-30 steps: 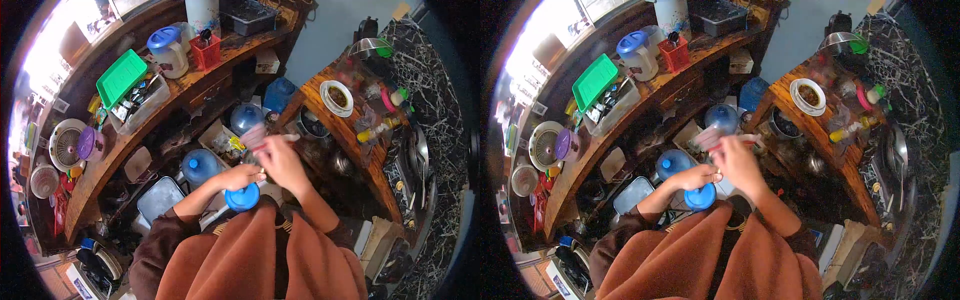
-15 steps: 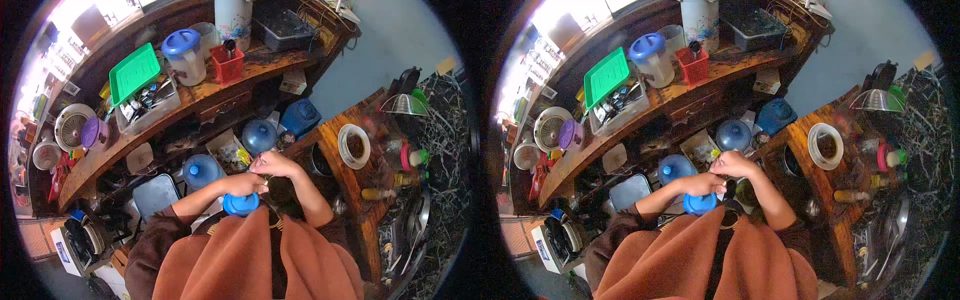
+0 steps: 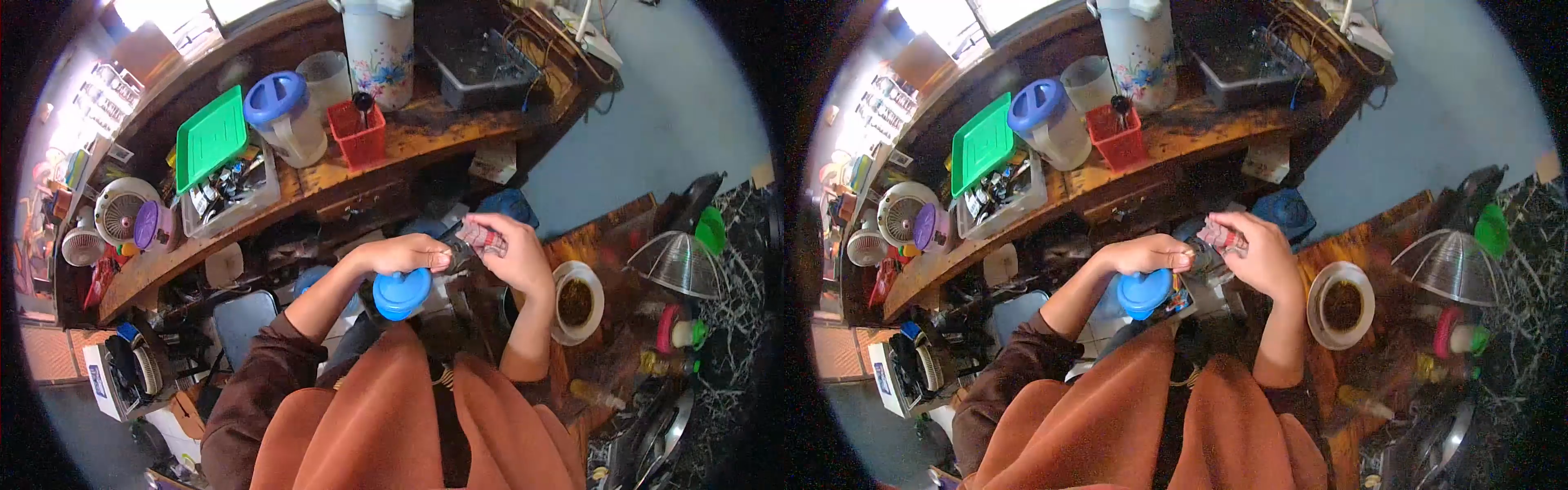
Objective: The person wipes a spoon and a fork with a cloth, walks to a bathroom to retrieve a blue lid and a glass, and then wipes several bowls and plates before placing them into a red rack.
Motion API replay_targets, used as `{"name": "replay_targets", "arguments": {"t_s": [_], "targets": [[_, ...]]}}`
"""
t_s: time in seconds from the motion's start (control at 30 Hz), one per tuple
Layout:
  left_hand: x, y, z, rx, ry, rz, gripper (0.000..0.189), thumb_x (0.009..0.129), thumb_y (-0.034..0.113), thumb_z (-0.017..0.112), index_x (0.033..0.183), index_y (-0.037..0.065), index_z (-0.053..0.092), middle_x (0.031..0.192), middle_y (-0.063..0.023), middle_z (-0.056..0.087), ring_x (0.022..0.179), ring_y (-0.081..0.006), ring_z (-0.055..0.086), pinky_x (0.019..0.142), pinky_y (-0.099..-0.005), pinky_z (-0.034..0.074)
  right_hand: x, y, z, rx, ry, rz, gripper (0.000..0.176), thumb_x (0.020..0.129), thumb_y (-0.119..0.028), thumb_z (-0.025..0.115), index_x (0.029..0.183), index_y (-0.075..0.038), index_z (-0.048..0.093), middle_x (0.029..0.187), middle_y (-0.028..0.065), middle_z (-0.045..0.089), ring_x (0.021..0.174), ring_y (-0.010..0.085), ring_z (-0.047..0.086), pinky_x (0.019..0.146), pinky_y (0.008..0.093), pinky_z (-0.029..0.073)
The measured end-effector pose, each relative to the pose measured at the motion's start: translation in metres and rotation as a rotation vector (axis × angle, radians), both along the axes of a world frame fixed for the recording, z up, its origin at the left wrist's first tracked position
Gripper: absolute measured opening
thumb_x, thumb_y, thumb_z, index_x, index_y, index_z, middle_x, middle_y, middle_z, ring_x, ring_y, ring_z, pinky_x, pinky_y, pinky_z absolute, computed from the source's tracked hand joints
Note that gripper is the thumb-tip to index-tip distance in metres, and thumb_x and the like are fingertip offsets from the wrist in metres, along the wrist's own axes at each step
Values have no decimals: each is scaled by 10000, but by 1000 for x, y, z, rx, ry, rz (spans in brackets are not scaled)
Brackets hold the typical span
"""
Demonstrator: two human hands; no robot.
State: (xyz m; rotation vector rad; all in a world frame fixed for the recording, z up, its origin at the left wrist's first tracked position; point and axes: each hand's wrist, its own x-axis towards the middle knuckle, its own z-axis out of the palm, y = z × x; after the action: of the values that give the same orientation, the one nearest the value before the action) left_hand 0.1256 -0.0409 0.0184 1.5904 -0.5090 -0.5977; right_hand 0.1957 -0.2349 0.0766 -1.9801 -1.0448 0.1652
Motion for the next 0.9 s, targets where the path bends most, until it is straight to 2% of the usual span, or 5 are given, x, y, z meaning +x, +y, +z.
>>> {"name": "replay_targets", "arguments": {"t_s": [0.13,0.33,0.4,0.57,0.9], "targets": [[38,20,22,107,-145,143,359,858,346,395,701,24,428,643,9,400,645,-88,351,600,-262,336,29,3,3,115,356,136,372,589,-78,619,943,-11,528,783,139,581,739,268,578,663,305,441],[124,42,22,-150,-257,513,318,835,341,432,787,41,527,641,18,465,611,-66,420,564,-229,371,100,54,-2,-99,-219,-252,221,622,-165,641,662,-32,469,638,138,504,610,340,507,530,398,392],[135,45,28,-387,34,878,444,815,466,404,1023,94,529,644,12,482,583,-70,447,526,-212,378,140,75,-8,-83,-517,-352,116,649,-76,588,756,-54,550,718,108,551,650,288,547,553,349,424],[107,44,-8,-719,620,927,550,716,615,429,931,131,578,610,16,505,509,-117,453,456,-250,366,255,132,-30,10,-648,-556,123,654,-44,542,773,-68,519,767,121,543,734,323,531,599,391,423],[15,52,-73,-972,1077,1011,297,803,360,463,872,89,563,818,-57,587,734,-196,560,694,-298,459,374,187,-94,-630,-436,-622,252,765,-272,470,822,-87,631,862,166,587,845,313,563,732,399,449]]}}
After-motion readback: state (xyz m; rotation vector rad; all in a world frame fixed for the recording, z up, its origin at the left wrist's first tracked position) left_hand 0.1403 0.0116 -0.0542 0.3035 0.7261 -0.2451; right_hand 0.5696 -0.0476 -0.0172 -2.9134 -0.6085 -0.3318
